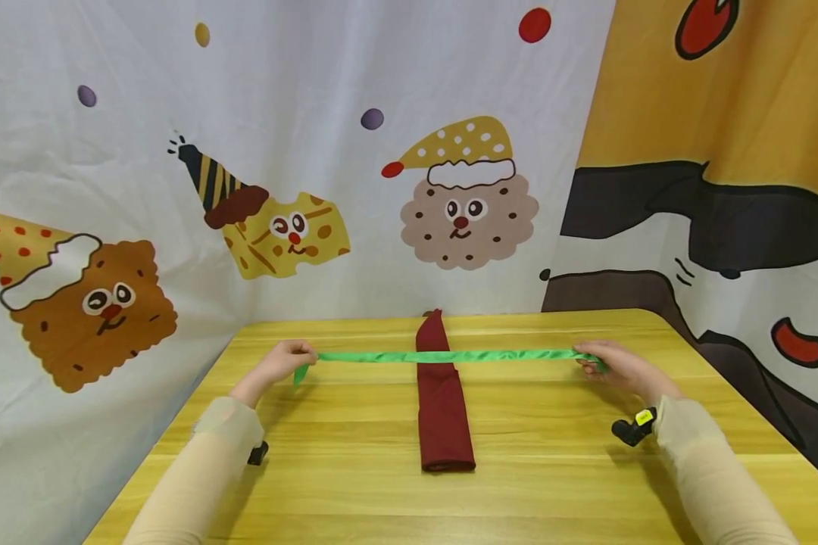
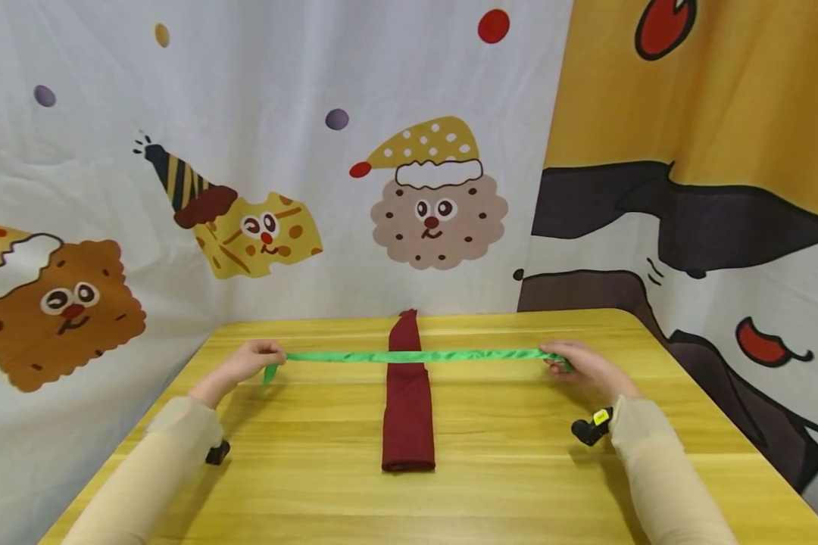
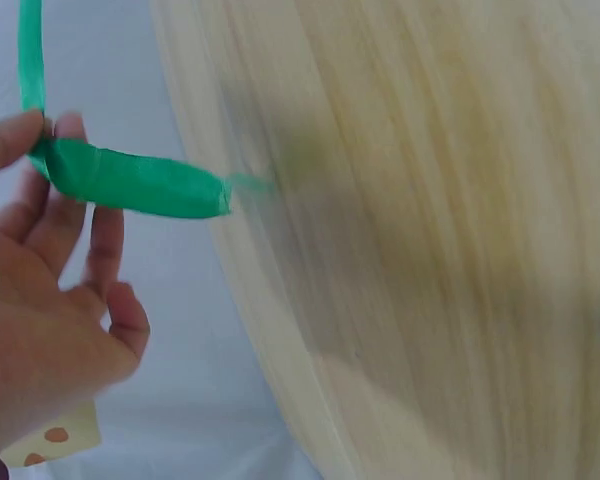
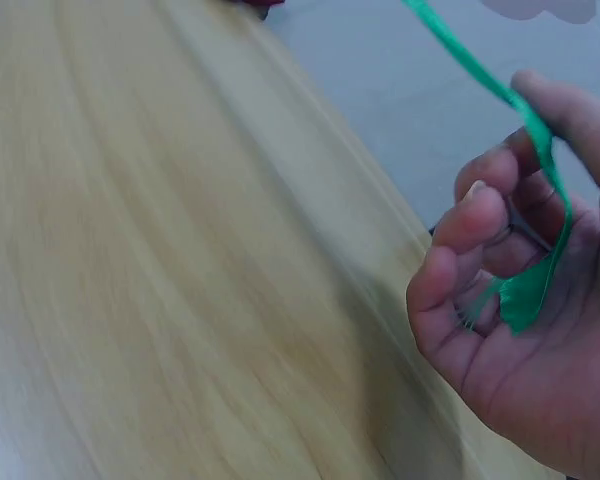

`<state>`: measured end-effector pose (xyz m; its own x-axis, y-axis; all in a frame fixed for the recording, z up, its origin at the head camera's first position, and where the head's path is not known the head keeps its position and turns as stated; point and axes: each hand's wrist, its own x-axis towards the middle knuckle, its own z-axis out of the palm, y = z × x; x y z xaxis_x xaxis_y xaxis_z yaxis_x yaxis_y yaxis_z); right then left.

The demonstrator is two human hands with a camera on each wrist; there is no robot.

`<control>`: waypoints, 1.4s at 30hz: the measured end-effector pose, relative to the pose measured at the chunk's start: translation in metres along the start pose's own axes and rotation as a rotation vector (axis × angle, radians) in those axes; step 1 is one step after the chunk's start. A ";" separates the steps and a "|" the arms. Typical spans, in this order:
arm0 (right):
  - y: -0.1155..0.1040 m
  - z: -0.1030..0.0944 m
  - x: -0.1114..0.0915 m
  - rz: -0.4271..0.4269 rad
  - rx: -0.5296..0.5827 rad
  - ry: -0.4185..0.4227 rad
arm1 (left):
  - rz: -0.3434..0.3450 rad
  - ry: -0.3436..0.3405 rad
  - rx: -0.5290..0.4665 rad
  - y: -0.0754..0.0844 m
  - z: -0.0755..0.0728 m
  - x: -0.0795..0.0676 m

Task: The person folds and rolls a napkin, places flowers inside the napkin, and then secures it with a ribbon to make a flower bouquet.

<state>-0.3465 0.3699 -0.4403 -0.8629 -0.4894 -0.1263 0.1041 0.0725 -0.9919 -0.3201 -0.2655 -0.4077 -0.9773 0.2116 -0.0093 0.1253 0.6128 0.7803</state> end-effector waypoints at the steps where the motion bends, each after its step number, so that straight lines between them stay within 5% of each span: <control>1: 0.000 -0.001 -0.001 0.020 -0.035 0.026 | 0.005 -0.012 -0.014 0.000 0.000 0.000; 12: -0.001 0.003 0.005 0.117 -0.229 0.154 | 0.012 -0.134 -0.139 -0.008 -0.007 0.004; 23: 0.002 0.014 0.018 0.053 -0.495 0.282 | -0.062 -0.216 -0.185 -0.022 -0.010 0.005; 30: 0.008 0.020 0.029 -0.052 -0.702 0.378 | -0.109 -0.141 -0.066 -0.025 -0.009 0.008; 42: 0.028 0.012 0.034 -0.052 -0.657 0.466 | -0.130 -0.069 -0.017 -0.041 -0.019 0.003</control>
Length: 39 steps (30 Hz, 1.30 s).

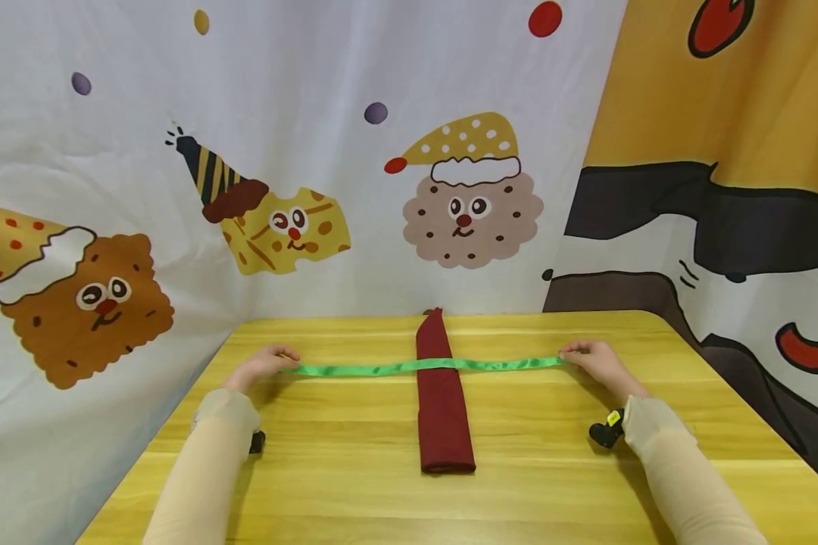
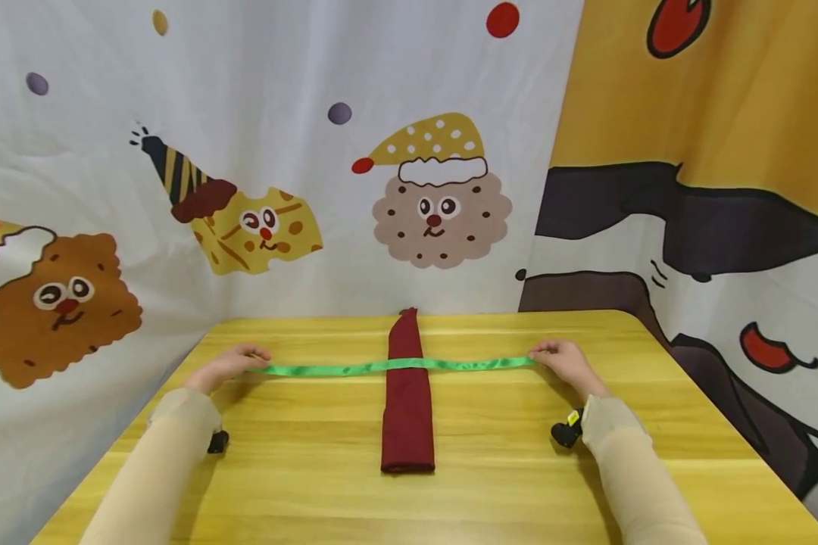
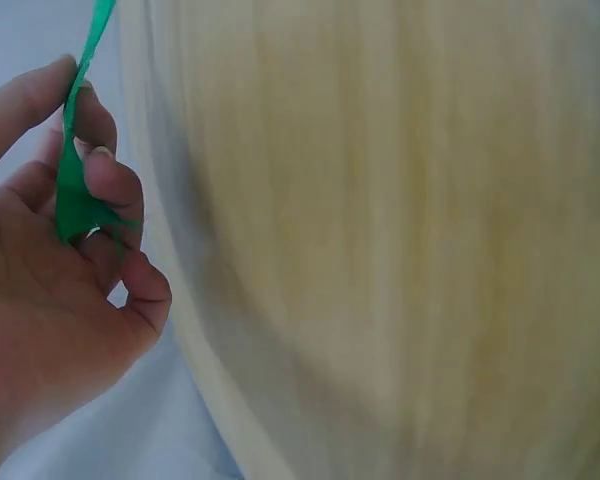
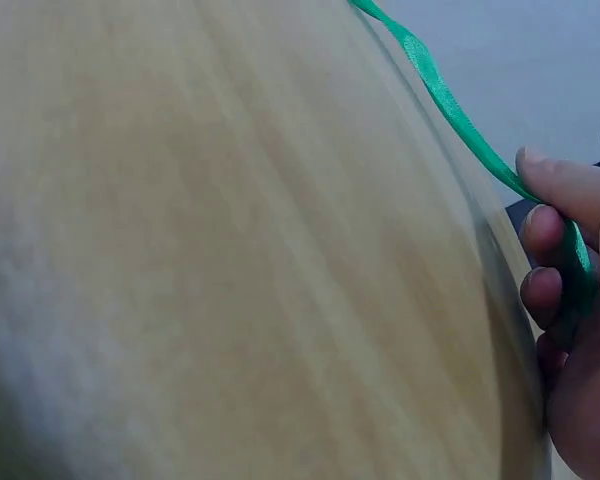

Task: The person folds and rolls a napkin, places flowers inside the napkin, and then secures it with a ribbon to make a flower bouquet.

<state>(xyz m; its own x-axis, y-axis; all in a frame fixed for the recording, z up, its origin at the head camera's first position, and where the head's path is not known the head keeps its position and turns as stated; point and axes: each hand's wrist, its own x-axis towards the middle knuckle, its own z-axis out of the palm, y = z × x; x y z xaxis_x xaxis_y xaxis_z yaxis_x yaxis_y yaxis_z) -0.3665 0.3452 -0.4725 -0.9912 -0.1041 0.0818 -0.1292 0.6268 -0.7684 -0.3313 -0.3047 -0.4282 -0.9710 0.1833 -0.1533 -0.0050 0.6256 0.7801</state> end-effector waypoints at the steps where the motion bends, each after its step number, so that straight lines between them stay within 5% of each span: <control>1: 0.001 0.000 0.000 -0.001 0.005 0.002 | -0.019 -0.003 -0.016 -0.001 -0.001 -0.002; 7: 0.002 0.003 0.000 -0.062 -0.112 0.016 | -0.094 -0.057 -0.094 -0.011 -0.005 -0.009; 19: 0.003 0.002 -0.002 -0.136 -0.200 -0.004 | -0.067 -0.003 0.203 -0.019 -0.006 -0.010; 35: 0.000 -0.001 -0.017 -0.158 -0.217 -0.062 | -0.146 -0.090 0.002 -0.016 -0.007 -0.025; 39: -0.001 -0.002 -0.021 -0.155 -0.212 -0.076 | -0.143 -0.092 0.037 -0.016 -0.007 -0.025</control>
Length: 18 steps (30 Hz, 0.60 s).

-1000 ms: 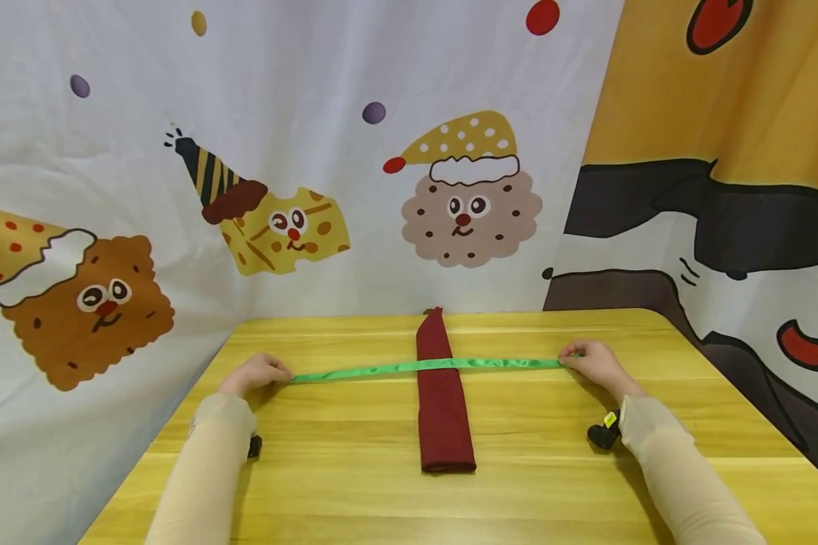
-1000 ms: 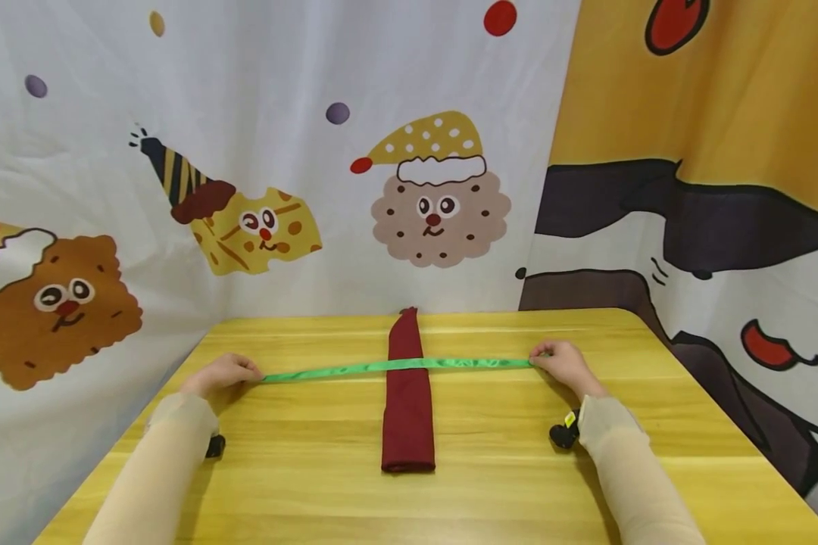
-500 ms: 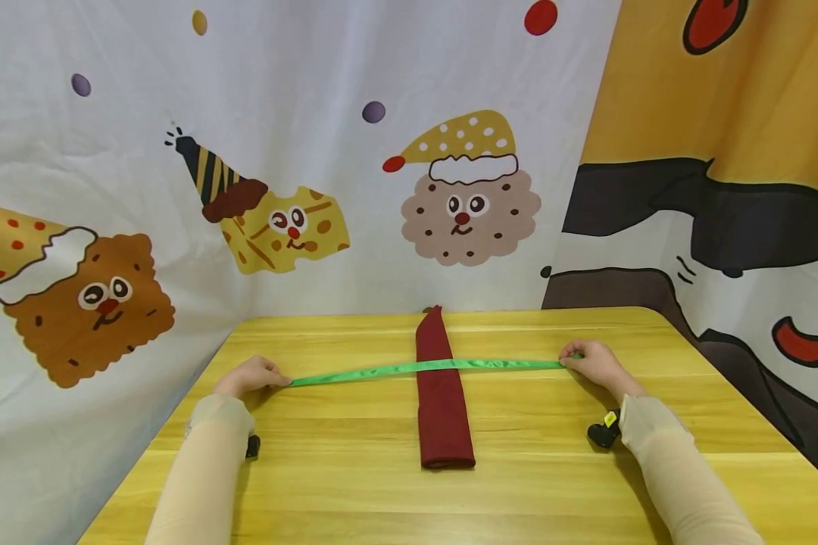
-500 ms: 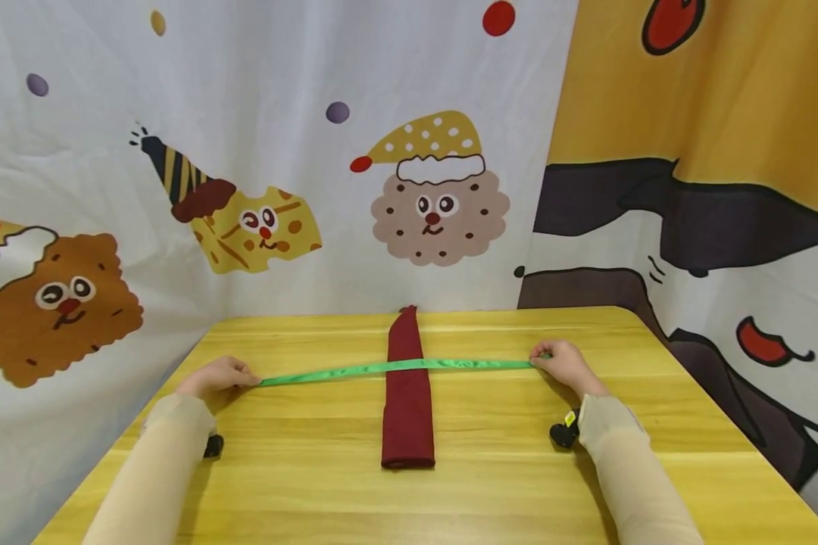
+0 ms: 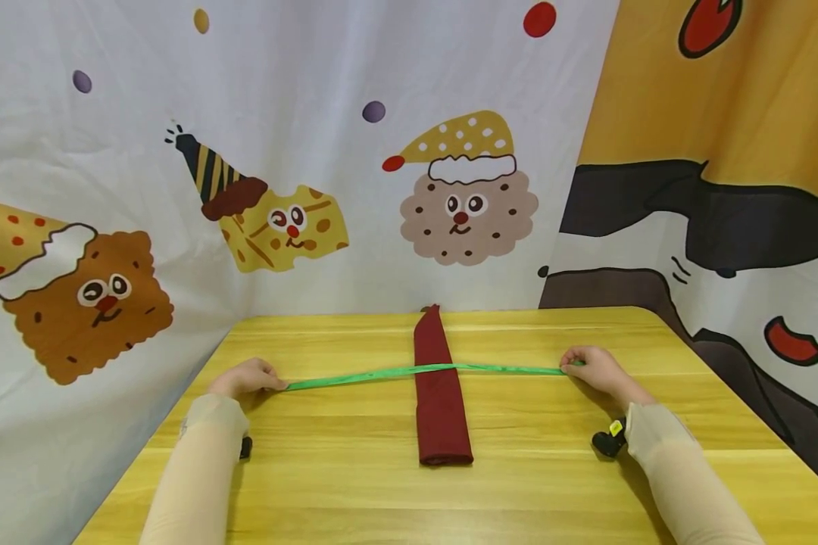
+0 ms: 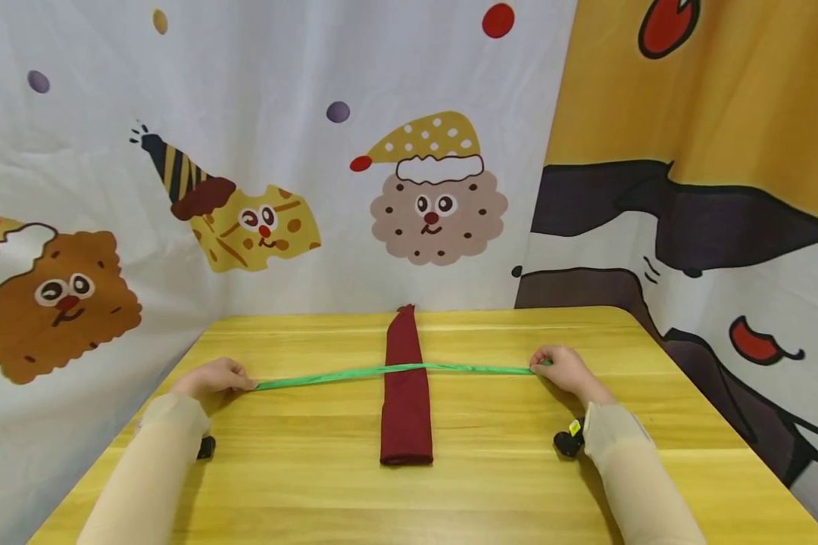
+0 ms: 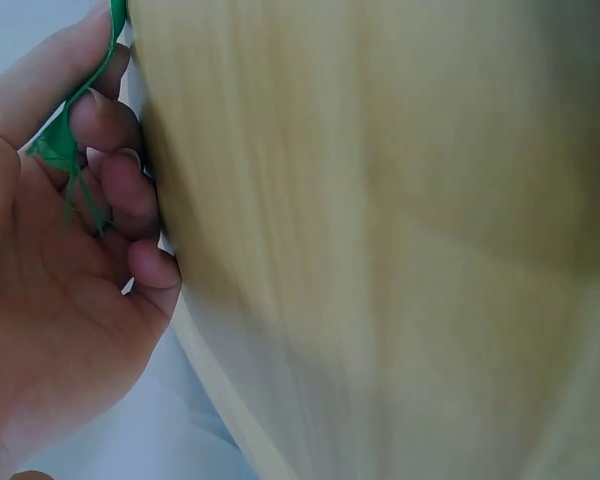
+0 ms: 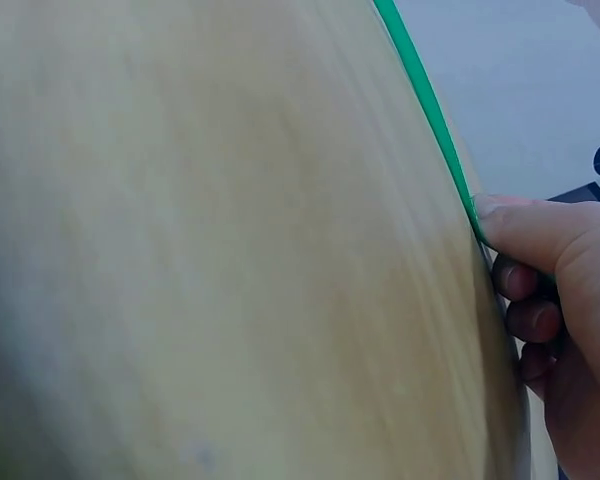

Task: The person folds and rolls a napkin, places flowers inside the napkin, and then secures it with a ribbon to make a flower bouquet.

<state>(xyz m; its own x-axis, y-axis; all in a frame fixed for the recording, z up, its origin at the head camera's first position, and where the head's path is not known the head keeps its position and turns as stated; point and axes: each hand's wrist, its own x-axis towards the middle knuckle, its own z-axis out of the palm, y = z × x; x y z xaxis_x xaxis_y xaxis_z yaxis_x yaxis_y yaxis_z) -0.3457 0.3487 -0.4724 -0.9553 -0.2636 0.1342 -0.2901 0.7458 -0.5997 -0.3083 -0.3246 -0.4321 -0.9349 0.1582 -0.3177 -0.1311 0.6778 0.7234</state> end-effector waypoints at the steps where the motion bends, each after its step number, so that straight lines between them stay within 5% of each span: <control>1: -0.001 0.000 -0.001 -0.001 0.002 -0.003 | -0.001 0.001 0.008 0.000 0.000 -0.001; 11: -0.013 -0.004 -0.013 -0.046 -0.032 -0.039 | -0.026 -0.095 -0.147 -0.007 -0.005 -0.004; 14: -0.014 -0.005 -0.015 -0.050 -0.028 -0.050 | -0.027 -0.103 -0.152 -0.008 -0.005 -0.005; 18: -0.015 -0.005 -0.019 -0.054 -0.023 -0.062 | 0.006 -0.100 -0.039 -0.006 -0.005 -0.008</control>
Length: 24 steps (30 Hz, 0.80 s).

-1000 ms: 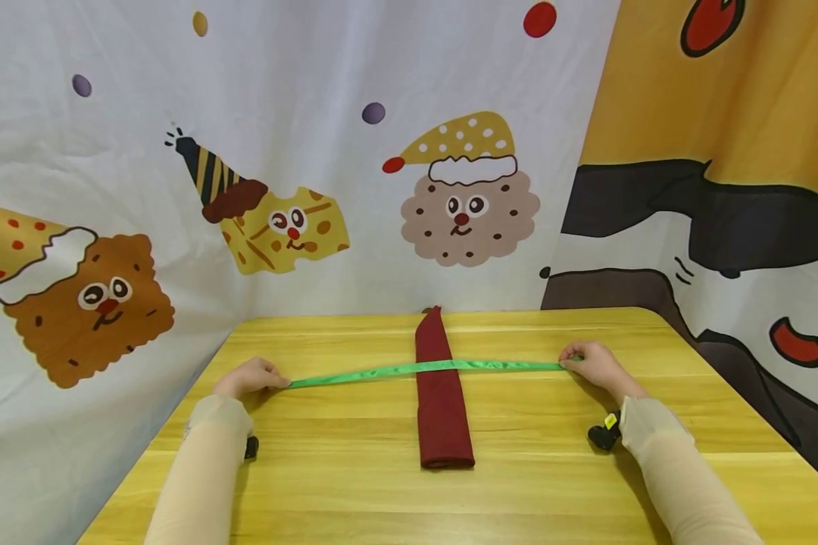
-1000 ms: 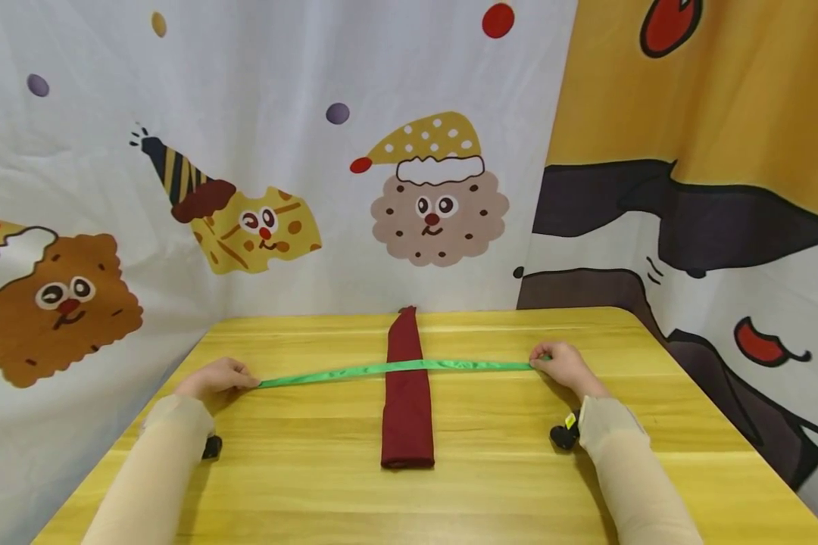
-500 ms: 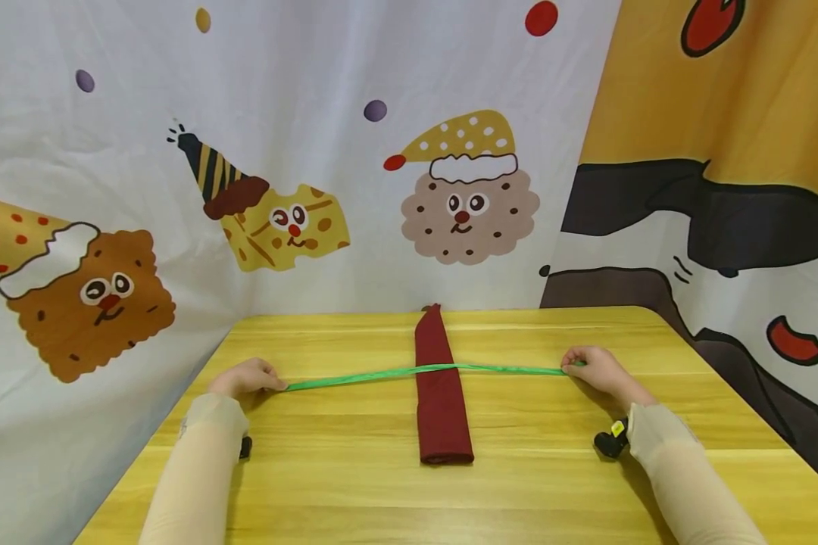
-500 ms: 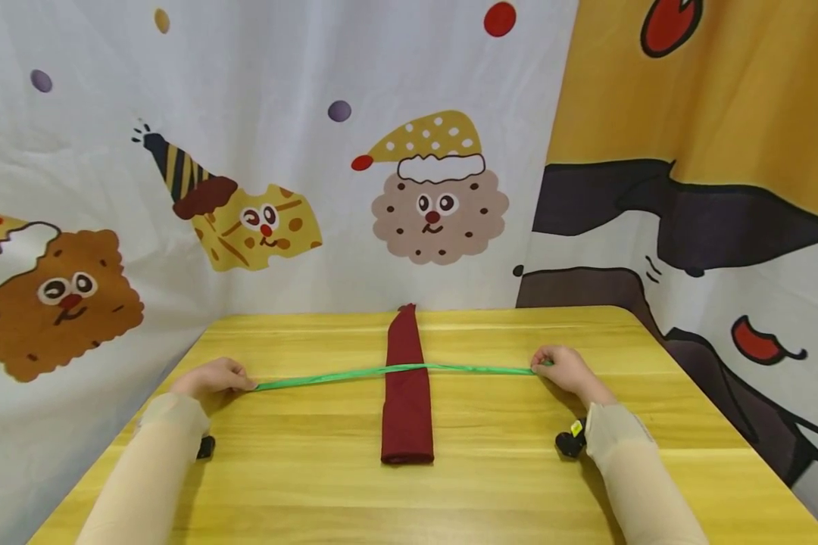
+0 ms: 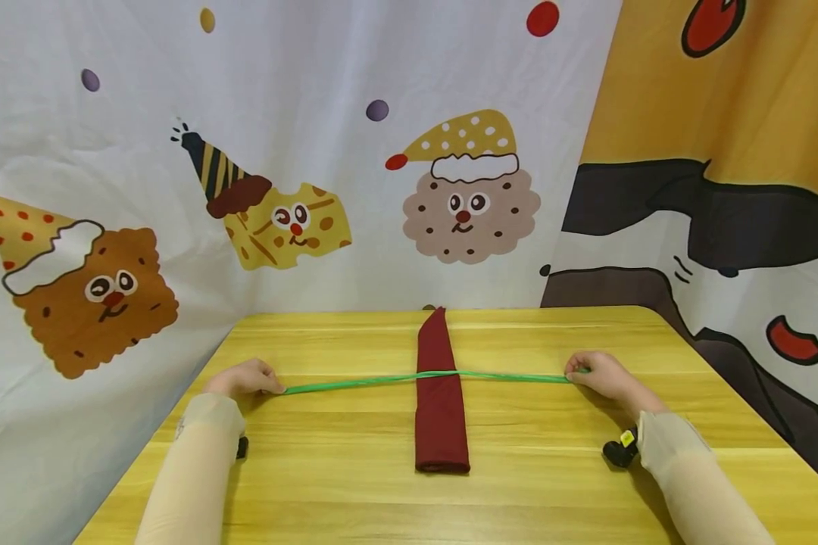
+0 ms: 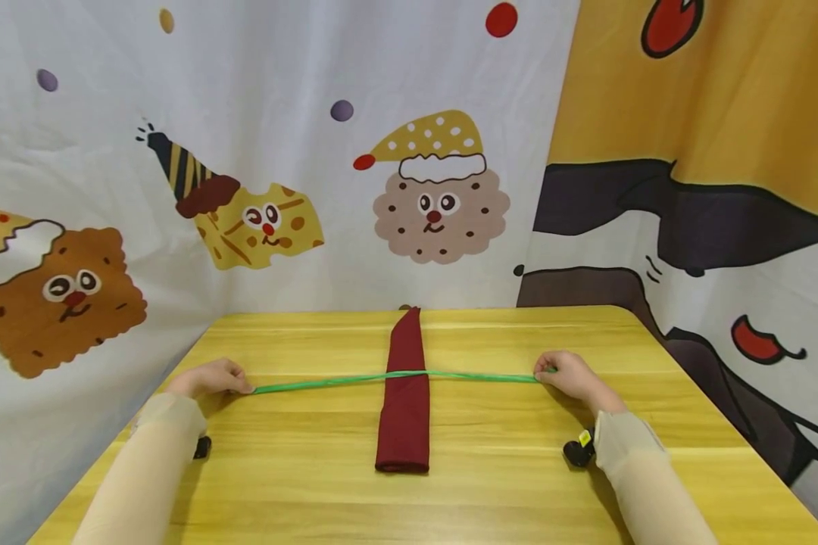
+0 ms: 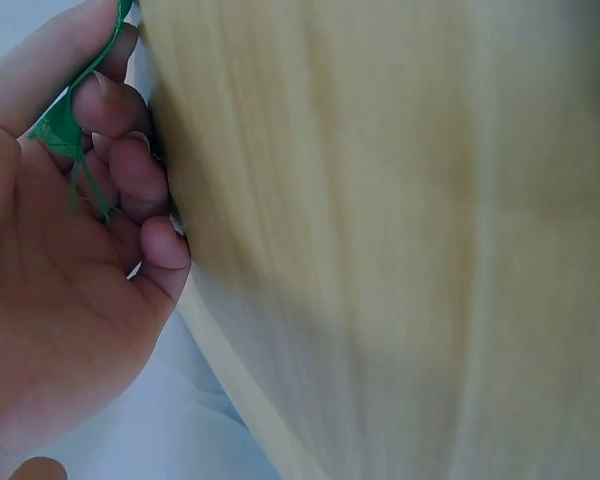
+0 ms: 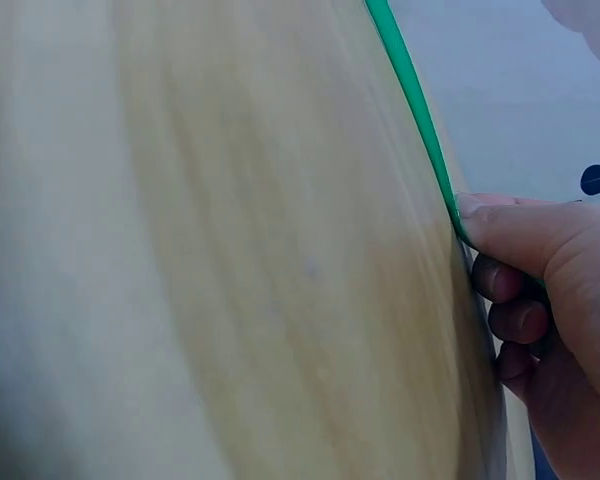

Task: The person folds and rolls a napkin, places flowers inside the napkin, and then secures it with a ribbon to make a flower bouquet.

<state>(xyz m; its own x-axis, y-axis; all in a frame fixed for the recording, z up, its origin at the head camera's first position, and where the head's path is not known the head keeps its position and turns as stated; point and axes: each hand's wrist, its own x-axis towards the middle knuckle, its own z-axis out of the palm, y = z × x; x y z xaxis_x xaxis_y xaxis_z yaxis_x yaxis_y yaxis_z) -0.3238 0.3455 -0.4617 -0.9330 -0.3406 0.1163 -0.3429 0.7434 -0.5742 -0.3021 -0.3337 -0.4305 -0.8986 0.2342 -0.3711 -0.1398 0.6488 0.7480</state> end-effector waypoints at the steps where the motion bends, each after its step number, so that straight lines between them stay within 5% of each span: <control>1: -0.001 0.000 -0.001 0.001 0.000 -0.002 | 0.004 -0.001 0.010 0.001 0.000 -0.001; 7: -0.002 -0.001 -0.004 0.004 -0.002 -0.022 | -0.001 -0.043 -0.058 0.004 -0.001 -0.005; 16: -0.005 -0.001 -0.006 -0.002 -0.006 -0.024 | 0.053 -0.061 0.178 0.006 -0.006 -0.004; 24: 0.000 -0.001 -0.004 0.015 0.021 0.013 | 0.101 -0.043 0.156 0.001 -0.007 -0.003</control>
<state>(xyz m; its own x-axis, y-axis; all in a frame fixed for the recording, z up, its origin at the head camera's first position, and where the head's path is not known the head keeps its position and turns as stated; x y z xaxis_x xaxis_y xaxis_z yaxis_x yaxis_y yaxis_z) -0.3206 0.3476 -0.4611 -0.9394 -0.3218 0.1185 -0.3269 0.7360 -0.5928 -0.3019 -0.3387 -0.4251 -0.8858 0.3327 -0.3237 0.0197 0.7236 0.6899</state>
